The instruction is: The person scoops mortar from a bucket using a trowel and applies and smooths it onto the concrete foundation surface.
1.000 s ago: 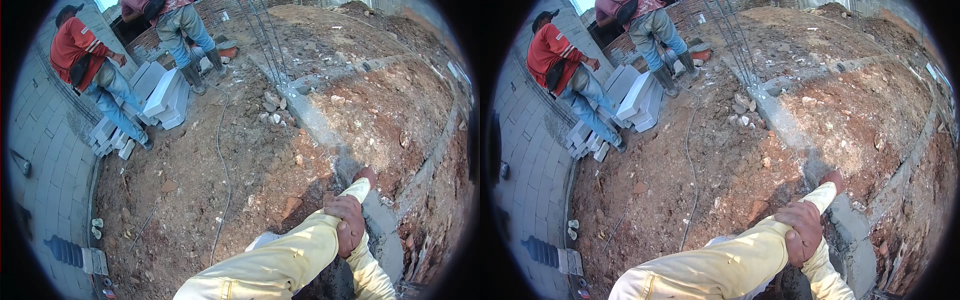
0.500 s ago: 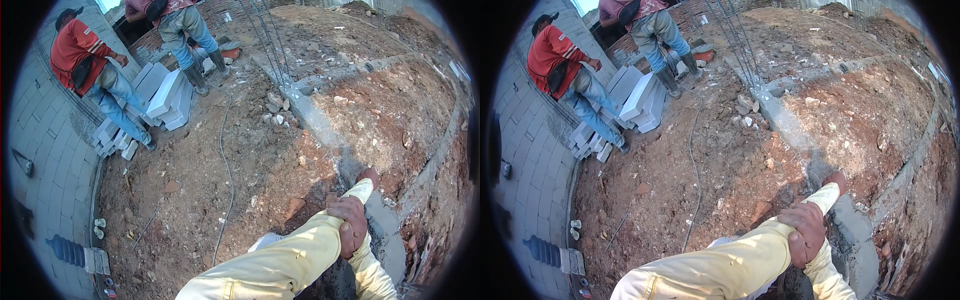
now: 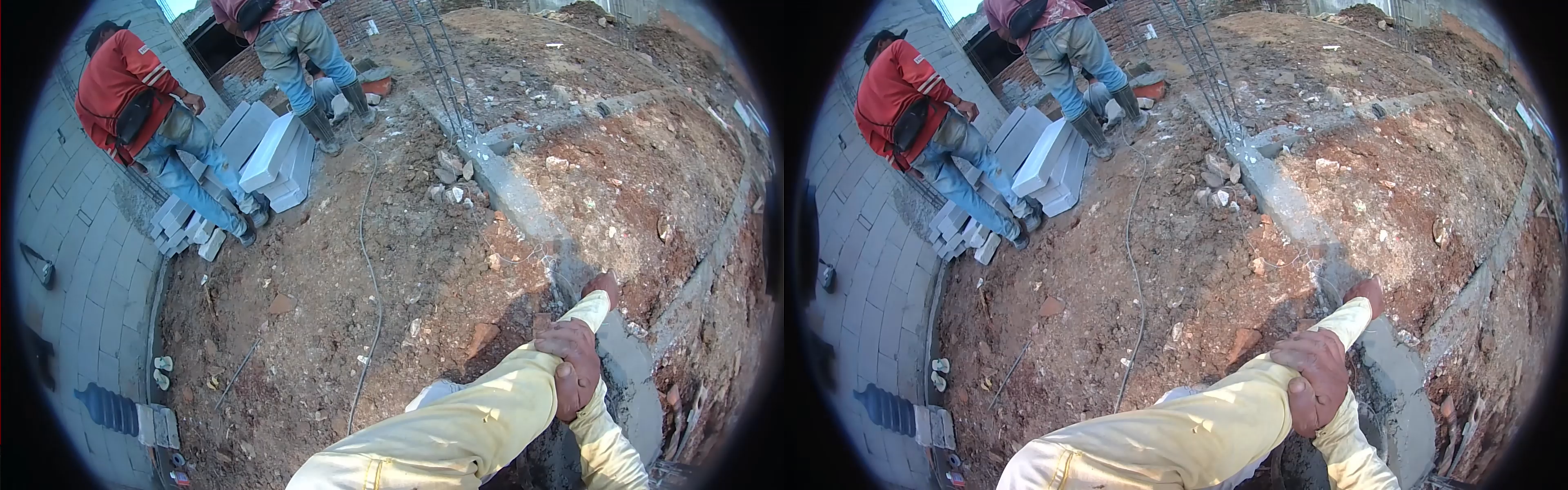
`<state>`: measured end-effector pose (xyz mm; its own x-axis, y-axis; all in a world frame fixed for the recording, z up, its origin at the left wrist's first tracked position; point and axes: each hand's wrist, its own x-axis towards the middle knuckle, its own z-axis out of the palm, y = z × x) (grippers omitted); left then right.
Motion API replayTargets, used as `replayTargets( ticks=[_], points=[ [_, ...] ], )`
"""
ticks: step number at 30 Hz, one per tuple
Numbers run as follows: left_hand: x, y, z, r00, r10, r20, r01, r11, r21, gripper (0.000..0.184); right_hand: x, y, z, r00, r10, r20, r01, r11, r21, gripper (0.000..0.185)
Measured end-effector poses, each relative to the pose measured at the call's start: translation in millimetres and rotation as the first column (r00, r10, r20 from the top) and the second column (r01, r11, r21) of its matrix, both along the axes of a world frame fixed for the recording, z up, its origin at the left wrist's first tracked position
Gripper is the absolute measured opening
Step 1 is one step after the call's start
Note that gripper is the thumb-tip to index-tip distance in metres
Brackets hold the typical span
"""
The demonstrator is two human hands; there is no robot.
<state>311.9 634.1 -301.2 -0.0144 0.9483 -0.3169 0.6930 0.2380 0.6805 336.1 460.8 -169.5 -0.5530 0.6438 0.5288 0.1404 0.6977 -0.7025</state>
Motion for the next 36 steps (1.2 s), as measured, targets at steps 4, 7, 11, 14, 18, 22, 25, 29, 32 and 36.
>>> replayTargets(
  ticks=[4, 7, 11, 14, 18, 22, 25, 29, 32, 36],
  points=[
    [-3.0, -1.1, -1.8, 1.0, -0.002, -0.002, 0.002, 1.0, 0.001, 0.033, 0.5, 0.0, -1.5, 1.0, 0.004, -0.004, -0.004, 1.0, 0.003, 0.041],
    [-0.4, 1.5, 0.0, 1.0, -0.005, 0.002, 0.005, 1.0, 0.004, 0.033, 0.5, 0.2, -2.4, 1.0, 0.006, -0.01, -0.005, 1.0, 0.009, 0.04],
    [0.4, 2.0, 1.0, 1.0, -0.011, 0.007, 0.011, 1.0, 0.007, 0.033, 1.1, -0.6, -2.6, 1.0, 0.0, -0.001, 0.0, 1.0, 0.008, 0.04],
    [4.7, 1.9, 1.8, 1.0, -0.013, 0.014, 0.012, 1.0, 0.01, 0.033, 1.3, -0.5, -3.2, 1.0, -0.001, -0.005, 0.001, 1.0, 0.008, 0.04],
    [5.7, 1.3, 1.8, 1.0, -0.012, 0.019, 0.012, 1.0, 0.012, 0.033, 1.1, -0.5, -3.7, 1.0, 0.0, -0.011, 0.001, 1.0, 0.009, 0.04],
    [4.9, -0.4, 4.0, 1.0, -0.018, 0.012, 0.018, 1.0, 0.012, 0.033, 0.4, -0.4, -2.2, 1.0, 0.001, -0.018, -0.001, 1.0, 0.006, 0.04],
    [6.1, -1.1, 4.5, 1.0, -0.022, 0.009, 0.022, 1.0, 0.01, 0.033, 0.2, -0.5, -3.3, 1.0, 0.001, -0.023, 0.0, 1.0, 0.004, 0.04],
    [6.8, -2.2, 5.5, 1.0, -0.027, 0.011, 0.027, 1.0, 0.01, 0.033, 0.7, -0.5, -3.5, 1.0, -0.001, -0.02, 0.001, 1.0, 0.006, 0.04],
    [7.2, -2.3, 4.8, 1.0, -0.026, 0.013, 0.026, 1.0, 0.011, 0.033, 0.5, -0.7, -3.6, 1.0, 0.002, -0.023, -0.002, 1.0, 0.003, 0.04],
    [6.4, -3.0, 5.1, 1.0, -0.024, 0.013, 0.024, 1.0, 0.011, 0.033, 1.0, 0.2, -3.5, 1.0, 0.007, -0.024, -0.007, 1.0, 0.003, 0.039]
  ],
)
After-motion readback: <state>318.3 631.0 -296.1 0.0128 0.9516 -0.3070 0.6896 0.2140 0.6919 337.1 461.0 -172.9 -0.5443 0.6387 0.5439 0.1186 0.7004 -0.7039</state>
